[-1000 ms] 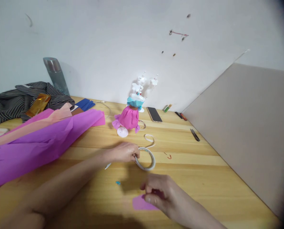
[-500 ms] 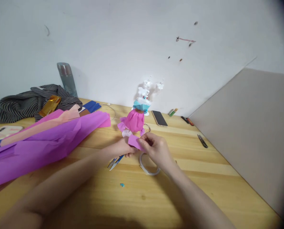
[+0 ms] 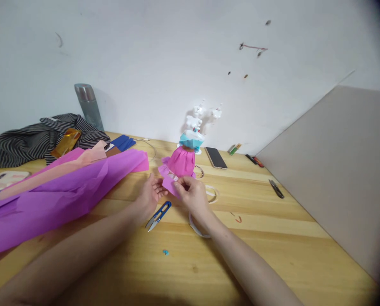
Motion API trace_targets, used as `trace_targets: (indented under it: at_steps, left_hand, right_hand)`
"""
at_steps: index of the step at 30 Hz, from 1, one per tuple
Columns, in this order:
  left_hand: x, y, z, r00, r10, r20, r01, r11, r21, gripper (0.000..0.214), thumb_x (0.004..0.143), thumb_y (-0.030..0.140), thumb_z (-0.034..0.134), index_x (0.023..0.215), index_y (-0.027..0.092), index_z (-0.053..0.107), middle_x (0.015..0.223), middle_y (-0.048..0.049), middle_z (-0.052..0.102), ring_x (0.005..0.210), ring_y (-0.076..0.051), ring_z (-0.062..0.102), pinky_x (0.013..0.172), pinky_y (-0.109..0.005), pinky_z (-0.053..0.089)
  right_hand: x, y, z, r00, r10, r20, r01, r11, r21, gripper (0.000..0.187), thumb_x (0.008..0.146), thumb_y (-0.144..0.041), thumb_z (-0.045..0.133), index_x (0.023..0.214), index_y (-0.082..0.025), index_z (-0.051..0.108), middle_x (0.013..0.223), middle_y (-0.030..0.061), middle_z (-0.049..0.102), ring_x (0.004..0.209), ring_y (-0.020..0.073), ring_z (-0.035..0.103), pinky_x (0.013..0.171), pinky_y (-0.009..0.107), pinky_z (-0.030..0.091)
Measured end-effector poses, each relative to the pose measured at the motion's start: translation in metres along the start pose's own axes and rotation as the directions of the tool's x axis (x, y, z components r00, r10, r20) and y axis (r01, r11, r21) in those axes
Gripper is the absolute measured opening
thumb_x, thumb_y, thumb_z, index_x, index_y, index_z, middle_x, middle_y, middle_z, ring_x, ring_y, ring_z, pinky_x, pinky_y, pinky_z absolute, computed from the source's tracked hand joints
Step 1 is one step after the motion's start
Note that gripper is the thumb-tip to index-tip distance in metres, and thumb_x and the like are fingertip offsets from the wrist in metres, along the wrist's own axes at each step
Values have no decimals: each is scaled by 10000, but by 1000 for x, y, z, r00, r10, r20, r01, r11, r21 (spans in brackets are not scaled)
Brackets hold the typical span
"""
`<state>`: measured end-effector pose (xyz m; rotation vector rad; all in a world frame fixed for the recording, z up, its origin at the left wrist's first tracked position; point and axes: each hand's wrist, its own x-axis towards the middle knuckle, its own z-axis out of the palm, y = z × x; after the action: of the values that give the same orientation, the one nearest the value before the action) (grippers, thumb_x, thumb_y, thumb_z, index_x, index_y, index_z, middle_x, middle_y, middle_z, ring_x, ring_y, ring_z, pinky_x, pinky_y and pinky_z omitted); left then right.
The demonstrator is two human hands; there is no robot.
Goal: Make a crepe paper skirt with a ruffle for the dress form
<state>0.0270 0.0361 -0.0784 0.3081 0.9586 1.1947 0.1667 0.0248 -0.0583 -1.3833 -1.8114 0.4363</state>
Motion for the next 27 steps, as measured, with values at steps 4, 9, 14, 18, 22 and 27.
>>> trace_targets:
  at_steps: [4,9,14,18,22,27]
  left_hand:
    - [2,2,8,999,15,43,-12,997,-80,411,958,407,327,805,136,594,786,-89,651,692,-148,626,648,-256,518]
    - [6,-1,10,997,1,77,8,993,-117,403,941,422,378,763,134,598,736,-89,642,685,-156,618,672,-268,512]
    - [11,-3,7,993,0,119,17,990,-142,394,937,416,385,800,125,611,770,-107,658,714,-174,627,691,-286,514]
    - [12,-3,6,990,-4,138,26,987,-157,403,938,415,385,804,119,625,765,-106,658,711,-173,626,677,-279,508]
    - [12,-4,7,989,-6,151,32,985,-168,372,932,393,416,828,118,644,768,-102,665,701,-167,623,670,-274,505]
    - [14,-5,7,987,14,162,17,981,-191,352,937,380,410,896,133,656,839,-105,686,754,-176,637,695,-282,512]
  right_hand:
    - [1,0,4,998,25,-50,-27,999,-25,223,800,-279,546,618,-170,614,560,14,609,500,123,489,514,231,329]
    - [4,5,8,995,58,-83,-62,997,-54,245,804,-310,548,634,-169,653,560,26,627,491,131,502,518,242,337]
    - [7,9,9,990,96,-106,-101,994,-46,270,805,-330,545,627,-160,655,537,25,621,478,129,509,490,233,335]
    - [8,12,9,987,115,-109,-119,992,-31,280,788,-337,560,600,-152,652,507,15,603,452,117,486,471,227,327]
    - [8,13,11,986,126,-112,-128,992,-10,293,783,-346,568,586,-145,648,480,0,569,440,105,449,458,225,312]
    - [7,14,12,984,148,-101,-144,989,43,295,784,-357,574,591,-143,636,502,-2,563,461,101,441,458,218,315]
